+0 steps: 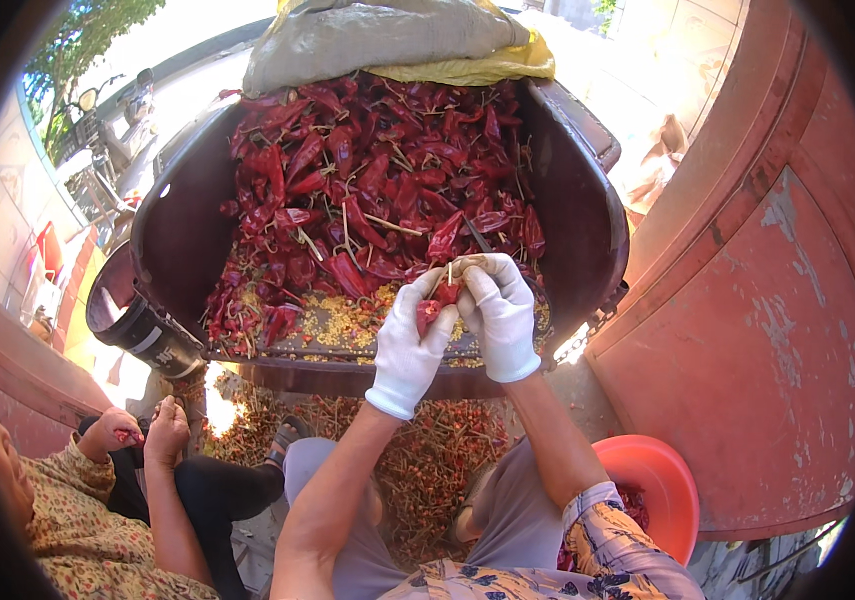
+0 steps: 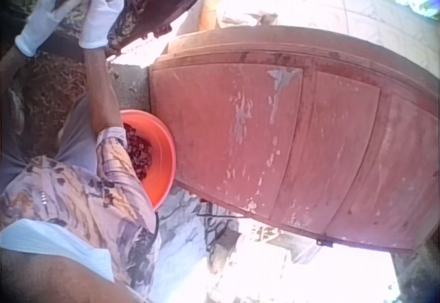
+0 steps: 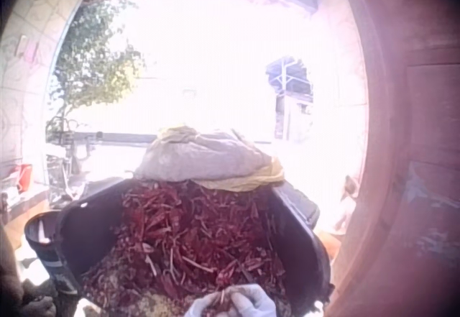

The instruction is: The person sorts and trims dried red chili peppers from a large bin into a plastic bowl using shears.

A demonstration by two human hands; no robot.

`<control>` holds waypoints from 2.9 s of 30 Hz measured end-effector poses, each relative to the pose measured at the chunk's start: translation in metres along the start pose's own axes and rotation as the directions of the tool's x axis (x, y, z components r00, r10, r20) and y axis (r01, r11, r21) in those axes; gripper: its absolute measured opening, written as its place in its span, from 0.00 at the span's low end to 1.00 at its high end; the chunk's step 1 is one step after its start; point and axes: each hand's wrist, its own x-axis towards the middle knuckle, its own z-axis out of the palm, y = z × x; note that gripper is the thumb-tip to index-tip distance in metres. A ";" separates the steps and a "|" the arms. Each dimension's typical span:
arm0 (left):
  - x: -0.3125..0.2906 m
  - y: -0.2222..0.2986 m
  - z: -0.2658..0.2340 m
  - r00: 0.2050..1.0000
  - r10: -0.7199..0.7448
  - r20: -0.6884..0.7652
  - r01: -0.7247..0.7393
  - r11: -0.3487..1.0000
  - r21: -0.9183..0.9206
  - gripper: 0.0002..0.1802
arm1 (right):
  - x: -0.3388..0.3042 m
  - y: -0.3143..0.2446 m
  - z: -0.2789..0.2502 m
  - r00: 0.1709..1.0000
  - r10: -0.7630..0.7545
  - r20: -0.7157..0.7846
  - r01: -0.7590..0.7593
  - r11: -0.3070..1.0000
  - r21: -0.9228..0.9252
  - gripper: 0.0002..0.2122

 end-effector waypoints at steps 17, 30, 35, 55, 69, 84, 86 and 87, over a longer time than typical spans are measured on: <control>0.003 0.016 -0.029 0.768 -0.470 0.435 0.640 0.534 -0.552 0.08 | 0.000 0.015 -0.018 0.834 0.354 0.423 -0.550 0.598 0.583 0.08; 0.016 0.010 -0.065 0.792 -0.557 0.251 0.602 0.643 -0.474 0.19 | -0.001 -0.013 -0.031 0.856 0.410 0.315 -0.474 0.866 0.160 0.05; 0.015 0.003 -0.075 0.824 -0.530 0.201 0.540 0.627 -0.562 0.19 | 0.006 -0.022 -0.051 0.877 0.262 0.403 -0.348 0.925 0.155 0.07; 0.009 -0.007 -0.052 0.736 -0.638 0.226 0.611 0.483 -0.627 0.21 | 0.037 0.042 -0.012 0.877 -0.402 0.263 0.377 0.236 -0.896 0.06; 0.010 0.011 -0.023 0.938 -0.343 0.042 0.335 0.874 -0.352 0.26 | 0.001 0.002 0.004 0.987 0.062 0.151 -0.032 0.980 -0.195 0.07; -0.001 0.005 -0.022 0.940 -0.278 0.199 0.305 0.945 -0.119 0.16 | 0.000 -0.008 -0.010 0.960 0.040 0.278 0.051 0.949 -0.312 0.05; 0.001 0.018 -0.024 0.874 -0.424 0.240 0.471 0.859 -0.199 0.14 | -0.002 -0.008 -0.010 0.969 0.119 0.217 -0.053 0.956 -0.289 0.05; 0.000 0.018 -0.025 0.856 -0.445 0.264 0.502 0.837 -0.215 0.13 | -0.003 -0.007 -0.009 0.970 0.112 0.217 -0.044 0.954 -0.295 0.05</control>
